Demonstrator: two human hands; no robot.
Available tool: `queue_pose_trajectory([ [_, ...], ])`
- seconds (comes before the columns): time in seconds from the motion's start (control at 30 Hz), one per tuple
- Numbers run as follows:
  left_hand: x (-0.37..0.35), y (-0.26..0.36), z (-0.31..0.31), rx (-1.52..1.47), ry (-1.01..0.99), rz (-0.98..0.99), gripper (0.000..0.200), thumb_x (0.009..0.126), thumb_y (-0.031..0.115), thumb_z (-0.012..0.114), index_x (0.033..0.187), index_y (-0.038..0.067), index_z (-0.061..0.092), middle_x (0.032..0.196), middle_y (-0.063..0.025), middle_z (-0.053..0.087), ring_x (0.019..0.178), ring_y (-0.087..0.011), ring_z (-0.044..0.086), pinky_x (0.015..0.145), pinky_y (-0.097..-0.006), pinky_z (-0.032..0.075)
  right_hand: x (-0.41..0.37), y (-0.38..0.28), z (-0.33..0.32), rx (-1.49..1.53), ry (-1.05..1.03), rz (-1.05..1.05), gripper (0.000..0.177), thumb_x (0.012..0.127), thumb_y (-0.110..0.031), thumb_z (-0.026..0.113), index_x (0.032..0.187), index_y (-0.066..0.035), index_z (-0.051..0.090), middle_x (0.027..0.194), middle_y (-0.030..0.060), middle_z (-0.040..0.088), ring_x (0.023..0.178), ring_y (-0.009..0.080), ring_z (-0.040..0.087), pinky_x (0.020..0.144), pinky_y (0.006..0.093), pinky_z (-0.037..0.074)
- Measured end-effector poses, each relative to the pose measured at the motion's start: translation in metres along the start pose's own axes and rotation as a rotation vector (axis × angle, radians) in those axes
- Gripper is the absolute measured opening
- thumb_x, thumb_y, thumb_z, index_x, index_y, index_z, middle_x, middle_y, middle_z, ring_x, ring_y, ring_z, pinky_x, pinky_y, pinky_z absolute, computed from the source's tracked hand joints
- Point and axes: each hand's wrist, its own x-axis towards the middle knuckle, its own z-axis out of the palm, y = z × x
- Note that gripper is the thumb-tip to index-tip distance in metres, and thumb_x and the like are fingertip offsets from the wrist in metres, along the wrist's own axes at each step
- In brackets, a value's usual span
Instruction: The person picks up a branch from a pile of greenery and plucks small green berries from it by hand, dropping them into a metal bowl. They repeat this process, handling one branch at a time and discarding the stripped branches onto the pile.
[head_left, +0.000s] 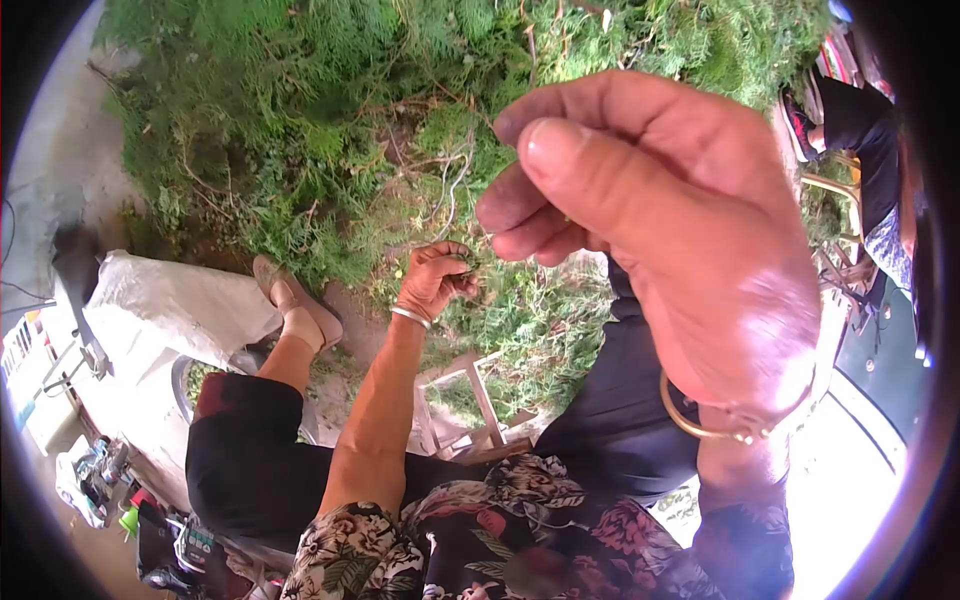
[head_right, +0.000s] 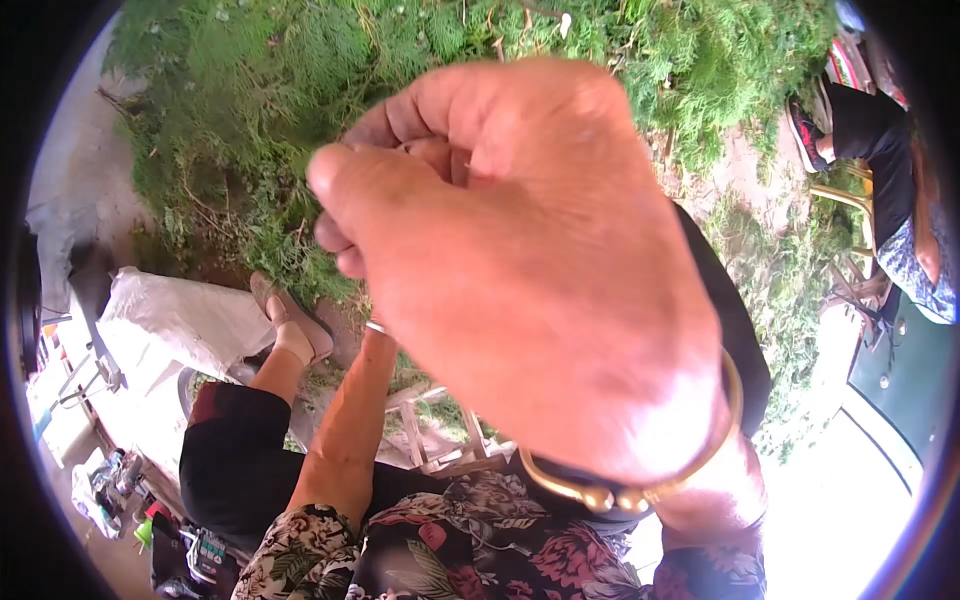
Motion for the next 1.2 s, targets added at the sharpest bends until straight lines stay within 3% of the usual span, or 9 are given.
queue_pose_trajectory([
  [0.23,-0.035,0.076,0.095,-0.138,-0.248,0.236,0.021,0.086,0.0,0.051,0.103,-0.01,0.057,0.093,-0.0167,0.064,0.077,-0.0236,0.066,0.065,-0.038,0.06,0.0,0.003,-0.003,-0.26,-0.064,-0.136,0.025,0.086,-0.011,0.063,0.104,0.006,0.061,0.085,0.013,0.068,0.076,0.0182,0.066,0.067,0.0272,0.052],
  [0.3,-0.049,0.091,0.114,-0.198,-0.306,0.28,0.023,0.092,0.007,0.052,0.108,-0.009,0.056,0.099,-0.0158,0.064,0.084,-0.024,0.067,0.071,-0.0393,0.06,0.003,0.018,-0.003,-0.834,0.052,-0.423,0.031,0.081,-0.008,0.066,0.107,0.007,0.06,0.096,0.0186,0.067,0.085,0.0264,0.067,0.072,0.0323,0.053],
  [0.4,-0.085,0.123,0.141,-0.244,-0.393,0.276,0.026,0.095,0.013,0.051,0.109,-0.007,0.056,0.102,-0.0152,0.064,0.088,-0.0243,0.066,0.071,-0.0386,0.06,0.002,0.019,0.003,-1.12,-0.092,-0.434,0.036,0.076,-0.007,0.068,0.109,0.006,0.059,0.106,0.0237,0.063,0.093,0.0351,0.064,0.077,0.0365,0.053],
  [0.47,-0.115,0.142,0.158,-0.189,-0.407,0.324,0.03,0.097,0.02,0.048,0.109,-0.006,0.057,0.103,-0.0149,0.064,0.089,-0.0243,0.065,0.075,-0.0391,0.058,0.002,0.025,0.013,-1.082,-0.085,-0.516,0.037,0.073,-0.007,0.069,0.108,0.0,0.061,0.102,0.0245,0.063,0.09,0.04,0.062,0.077,0.0393,0.051],
  [0.57,-0.142,0.16,0.163,-0.09,-0.241,0.341,0.041,0.1,0.033,0.042,0.112,-0.005,0.052,0.112,-0.0124,0.058,0.099,-0.0257,0.059,0.088,-0.0413,0.053,0.005,0.023,0.023,-0.934,-0.058,-0.673,0.023,0.071,-0.004,0.069,0.093,-0.002,0.064,0.077,0.0182,0.063,0.07,0.0349,0.062,0.063,0.0392,0.048],
  [0.73,-0.189,0.168,0.175,-0.083,-0.006,0.407,0.048,0.102,0.035,0.034,0.114,-0.009,0.05,0.102,-0.0154,0.06,0.092,-0.0263,0.062,0.084,-0.0397,0.054,0.008,0.023,0.038,-0.837,-0.146,-0.739,0.009,0.071,0.0,0.067,0.079,0.001,0.062,0.068,0.0134,0.06,0.058,0.0247,0.057,0.053,0.0342,0.043],
  [0.83,-0.201,0.17,0.159,-0.125,-0.122,0.313,0.049,0.101,0.038,0.035,0.11,-0.006,0.052,0.101,-0.0175,0.061,0.091,-0.0305,0.063,0.081,-0.0392,0.054,0.01,0.021,0.045,-0.65,-0.186,-0.453,0.009,0.073,-0.004,0.066,0.077,0.001,0.06,0.07,0.0175,0.059,0.066,0.0355,0.059,0.059,0.0405,0.045],
  [1.07,-0.198,0.165,0.143,-0.194,-0.173,0.289,0.041,0.099,0.033,0.043,0.109,-0.005,0.054,0.097,-0.0169,0.063,0.085,-0.0284,0.064,0.072,-0.0362,0.054,0.013,0.018,0.047,-0.694,-0.327,-0.455,0.01,0.076,-0.003,0.065,0.077,0.003,0.057,0.063,0.0141,0.057,0.057,0.0188,0.054,0.056,0.0325,0.043],
  [1.2,-0.199,0.162,0.15,-0.063,-0.22,0.331,0.028,0.094,0.02,0.055,0.108,-0.005,0.057,0.087,-0.0134,0.065,0.075,-0.0224,0.065,0.06,-0.0333,0.054,0.015,0.018,0.051,-0.464,-0.437,-0.296,0.009,0.077,-0.002,0.064,0.078,0.004,0.058,0.064,0.0091,0.059,0.061,0.0103,0.052,0.057,0.029,0.043],
])
